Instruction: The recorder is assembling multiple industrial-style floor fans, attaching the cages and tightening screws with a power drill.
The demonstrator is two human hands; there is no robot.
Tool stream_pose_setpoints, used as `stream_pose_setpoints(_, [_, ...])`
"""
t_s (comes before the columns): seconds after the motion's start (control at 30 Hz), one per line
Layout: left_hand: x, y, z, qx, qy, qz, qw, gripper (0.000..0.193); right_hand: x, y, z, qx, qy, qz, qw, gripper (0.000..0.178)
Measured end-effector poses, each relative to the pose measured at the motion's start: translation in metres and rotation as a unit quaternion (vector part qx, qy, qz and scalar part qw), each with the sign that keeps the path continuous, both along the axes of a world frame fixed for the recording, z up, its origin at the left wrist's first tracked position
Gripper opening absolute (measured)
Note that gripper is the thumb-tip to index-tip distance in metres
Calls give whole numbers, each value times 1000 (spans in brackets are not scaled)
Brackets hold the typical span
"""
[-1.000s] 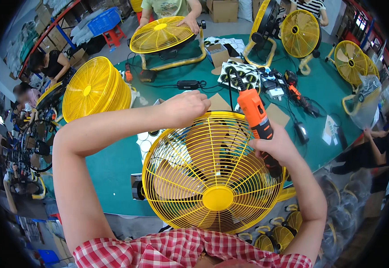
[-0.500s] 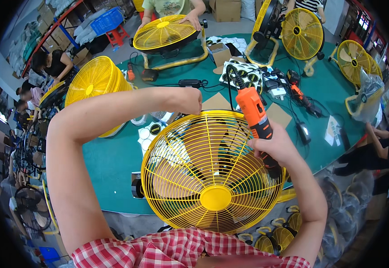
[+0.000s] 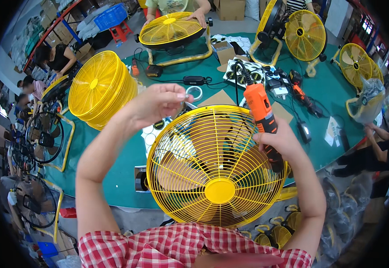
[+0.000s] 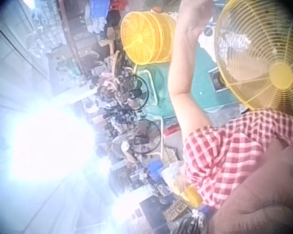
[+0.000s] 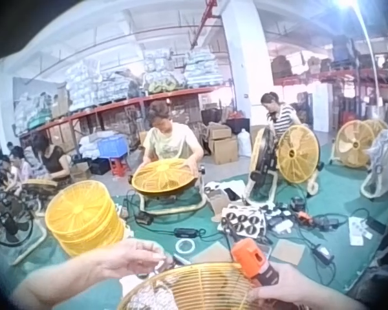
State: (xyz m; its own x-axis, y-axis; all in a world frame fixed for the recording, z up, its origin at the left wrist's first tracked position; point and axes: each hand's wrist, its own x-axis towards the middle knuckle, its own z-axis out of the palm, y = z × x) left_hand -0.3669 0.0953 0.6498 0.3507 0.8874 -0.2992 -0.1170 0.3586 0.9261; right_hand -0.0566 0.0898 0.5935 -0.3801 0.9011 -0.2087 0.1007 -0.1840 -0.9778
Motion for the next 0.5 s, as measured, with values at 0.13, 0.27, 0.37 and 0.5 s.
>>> stream_pose_setpoints(0.13, [-15, -27, -27, -15, -123, 40, 991, 10, -3, -5, 3, 17, -22, -12, 1000, 43])
stream_pose_setpoints(0.27, [-17, -52, -42, -7, -123, 72, 990, 14, -4, -8, 5, 25, -29, -23, 999, 43])
stream_pose_setpoints(0.37, [-23, -63, -68, 56, -95, 107, 988, 15, -6, -7, 4, 14, -47, -23, 999, 59])
stream_pose_setpoints(0.5, [-21, -73, -84, 81, -147, 172, 971, 13, -11, -8, 16, 51, -48, -48, 996, 40])
